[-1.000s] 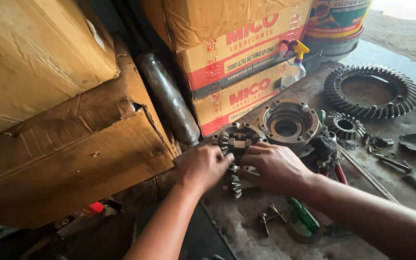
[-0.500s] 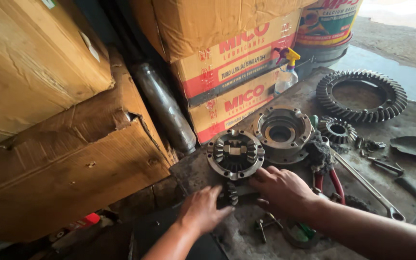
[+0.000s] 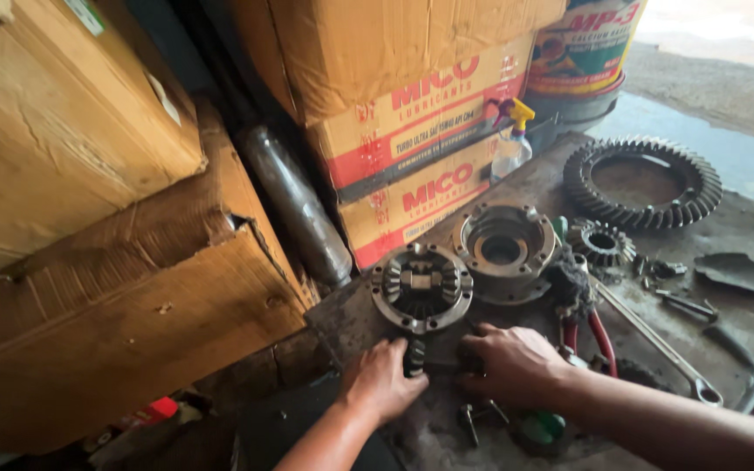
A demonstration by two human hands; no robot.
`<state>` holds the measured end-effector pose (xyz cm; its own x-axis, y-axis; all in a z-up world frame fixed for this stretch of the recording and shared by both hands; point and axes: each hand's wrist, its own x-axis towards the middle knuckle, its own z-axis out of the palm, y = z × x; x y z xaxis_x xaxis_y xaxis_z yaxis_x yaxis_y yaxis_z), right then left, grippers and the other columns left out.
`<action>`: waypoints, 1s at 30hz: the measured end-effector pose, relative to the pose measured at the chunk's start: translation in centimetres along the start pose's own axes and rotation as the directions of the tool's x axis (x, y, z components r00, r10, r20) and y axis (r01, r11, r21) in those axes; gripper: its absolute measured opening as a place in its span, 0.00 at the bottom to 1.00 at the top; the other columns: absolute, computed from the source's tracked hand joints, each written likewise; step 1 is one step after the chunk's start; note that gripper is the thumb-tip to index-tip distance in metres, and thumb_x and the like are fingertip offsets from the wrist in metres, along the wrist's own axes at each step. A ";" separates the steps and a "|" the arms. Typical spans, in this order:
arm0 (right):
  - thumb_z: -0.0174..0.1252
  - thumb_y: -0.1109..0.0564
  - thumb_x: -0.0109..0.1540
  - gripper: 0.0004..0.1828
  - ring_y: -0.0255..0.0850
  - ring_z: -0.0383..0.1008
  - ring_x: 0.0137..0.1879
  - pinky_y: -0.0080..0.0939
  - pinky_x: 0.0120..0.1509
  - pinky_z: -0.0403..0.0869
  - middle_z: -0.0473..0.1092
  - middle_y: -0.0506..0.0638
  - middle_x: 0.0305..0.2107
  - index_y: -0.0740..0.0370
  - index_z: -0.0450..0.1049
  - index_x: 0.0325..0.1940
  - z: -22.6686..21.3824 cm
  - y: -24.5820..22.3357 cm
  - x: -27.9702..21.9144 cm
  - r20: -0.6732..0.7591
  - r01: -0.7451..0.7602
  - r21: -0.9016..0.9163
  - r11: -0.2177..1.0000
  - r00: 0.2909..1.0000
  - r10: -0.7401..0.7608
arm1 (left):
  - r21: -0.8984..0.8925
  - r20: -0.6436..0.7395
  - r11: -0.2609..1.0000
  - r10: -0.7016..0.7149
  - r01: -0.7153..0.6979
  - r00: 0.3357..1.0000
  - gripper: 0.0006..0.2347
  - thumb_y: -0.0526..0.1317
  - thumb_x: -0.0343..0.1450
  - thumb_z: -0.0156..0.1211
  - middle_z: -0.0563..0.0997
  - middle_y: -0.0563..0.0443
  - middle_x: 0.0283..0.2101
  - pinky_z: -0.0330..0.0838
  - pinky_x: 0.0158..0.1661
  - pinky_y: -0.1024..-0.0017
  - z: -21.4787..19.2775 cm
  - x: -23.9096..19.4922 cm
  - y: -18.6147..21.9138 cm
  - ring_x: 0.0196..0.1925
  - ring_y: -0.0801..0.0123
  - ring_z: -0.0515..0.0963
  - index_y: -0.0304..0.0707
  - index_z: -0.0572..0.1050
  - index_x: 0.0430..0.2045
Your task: The person assembles internal gears into a differential spider assembly by hand on a workshop table, rotating the housing to check the fit of the gears.
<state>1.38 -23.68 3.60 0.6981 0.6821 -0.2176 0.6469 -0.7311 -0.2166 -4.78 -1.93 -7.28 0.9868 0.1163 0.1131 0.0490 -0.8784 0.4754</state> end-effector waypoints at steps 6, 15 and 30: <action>0.66 0.40 0.53 0.23 0.54 0.77 0.51 0.54 0.54 0.76 0.74 0.52 0.44 0.50 0.77 0.48 0.2 1.0 1.3 -0.002 0.055 0.108 0.993 0.998 -0.055 | 0.049 0.151 0.985 -0.169 0.163 0.974 0.21 0.54 0.62 0.68 0.82 0.36 0.43 0.75 0.51 0.52 -4.7 -0.7 3.4 0.50 0.43 0.80 0.34 0.79 0.36; 0.64 0.45 0.56 0.19 0.51 0.77 0.51 0.52 0.51 0.75 0.71 0.49 0.45 0.51 0.77 0.48 -4.1 0.5 -1.1 -0.130 0.188 0.086 0.978 0.976 -0.176 | -0.345 0.150 0.928 -0.092 0.140 0.984 0.32 0.53 0.57 0.80 0.85 0.48 0.43 0.76 0.46 0.66 -7.0 -0.3 4.5 0.44 0.64 0.84 0.38 0.74 0.52; 0.65 0.52 0.55 0.26 0.50 0.69 0.61 0.50 0.53 0.74 0.67 0.48 0.60 0.49 0.73 0.58 -8.5 0.3 4.9 -0.430 0.376 -0.147 0.915 0.809 -0.401 | -0.535 -0.178 0.842 -0.185 0.063 0.966 0.25 0.49 0.62 0.72 0.83 0.45 0.47 0.75 0.50 0.62 -10.8 0.9 6.7 0.51 0.56 0.84 0.41 0.71 0.51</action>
<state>7.61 -20.67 10.60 0.4371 0.8403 0.3206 0.8993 -0.4144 -0.1400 -5.25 -2.68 5.38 0.9169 0.3578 0.1769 0.0203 -0.4845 0.8745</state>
